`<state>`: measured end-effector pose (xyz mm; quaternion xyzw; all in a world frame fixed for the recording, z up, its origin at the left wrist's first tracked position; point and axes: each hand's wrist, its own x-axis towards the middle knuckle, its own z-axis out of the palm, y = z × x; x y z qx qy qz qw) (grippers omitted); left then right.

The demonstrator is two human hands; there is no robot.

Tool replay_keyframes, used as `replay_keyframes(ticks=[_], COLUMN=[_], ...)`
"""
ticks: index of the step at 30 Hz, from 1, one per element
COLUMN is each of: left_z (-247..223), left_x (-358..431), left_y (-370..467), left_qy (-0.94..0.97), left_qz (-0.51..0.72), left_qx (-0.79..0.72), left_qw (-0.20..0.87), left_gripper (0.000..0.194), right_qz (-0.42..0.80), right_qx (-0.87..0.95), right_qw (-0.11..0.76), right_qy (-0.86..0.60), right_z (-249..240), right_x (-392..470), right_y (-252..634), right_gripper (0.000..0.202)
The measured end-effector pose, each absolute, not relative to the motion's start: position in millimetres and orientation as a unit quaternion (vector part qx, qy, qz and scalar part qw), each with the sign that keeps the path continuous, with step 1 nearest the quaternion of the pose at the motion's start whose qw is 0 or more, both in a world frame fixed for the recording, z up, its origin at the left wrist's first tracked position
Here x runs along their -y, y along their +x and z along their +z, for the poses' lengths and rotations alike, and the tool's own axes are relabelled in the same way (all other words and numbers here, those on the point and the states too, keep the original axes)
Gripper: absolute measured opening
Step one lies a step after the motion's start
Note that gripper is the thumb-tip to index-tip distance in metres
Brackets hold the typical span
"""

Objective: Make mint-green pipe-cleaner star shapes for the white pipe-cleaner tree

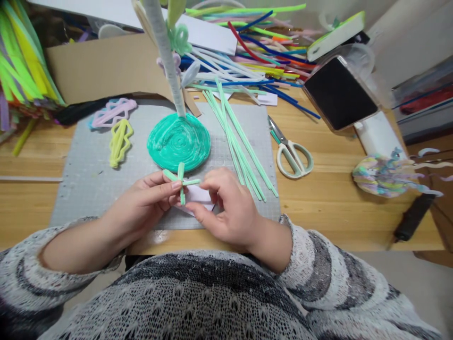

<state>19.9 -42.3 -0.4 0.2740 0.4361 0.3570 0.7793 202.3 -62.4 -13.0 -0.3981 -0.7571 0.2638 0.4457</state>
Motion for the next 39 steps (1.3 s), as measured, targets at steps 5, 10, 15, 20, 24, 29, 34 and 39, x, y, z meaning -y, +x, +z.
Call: replay_keyframes(ticks=[5, 10, 15, 20, 24, 29, 34, 39], left_z=[0, 3, 1, 2, 5, 4, 4, 2], left_x=[43, 42, 42, 42, 40, 40, 40, 40], left_y=[23, 25, 23, 22, 20, 17, 18, 17], left_qy=[0.256, 0.226, 0.240, 0.251, 0.264, 0.303, 0.304, 0.331], left_qz=[0.370, 0.370, 0.361, 0.352, 0.332, 0.302, 0.270, 0.258], left_qx=[-0.428, -0.420, -0.404, -0.395, -0.416, -0.438, -0.430, -0.421], left_qw=[0.784, 0.797, 0.806, 0.811, 0.804, 0.790, 0.806, 0.804], left_gripper=[0.013, 0.011, 0.009, 0.014, 0.019, 0.019, 0.020, 0.019], right_qz=[0.170, 0.157, 0.152, 0.163, 0.192, 0.223, 0.224, 0.199], right_qx=[0.825, 0.838, 0.838, 0.812, 0.805, 0.803, 0.829, 0.839], right_qw=[0.374, 0.364, 0.373, 0.383, 0.390, 0.395, 0.362, 0.354], right_qy=[-0.389, -0.374, -0.367, -0.409, -0.404, -0.386, -0.363, -0.362], right_z=[-14, -10, -3, -3, -5, -8, -11, -10], right_x=[67, 66, 63, 58, 55, 54, 53, 53], right_y=[196, 200, 205, 205, 206, 208, 210, 211], right_gripper=[0.011, 0.006, 0.012, 0.008, 0.008, 0.015, 0.013, 0.013])
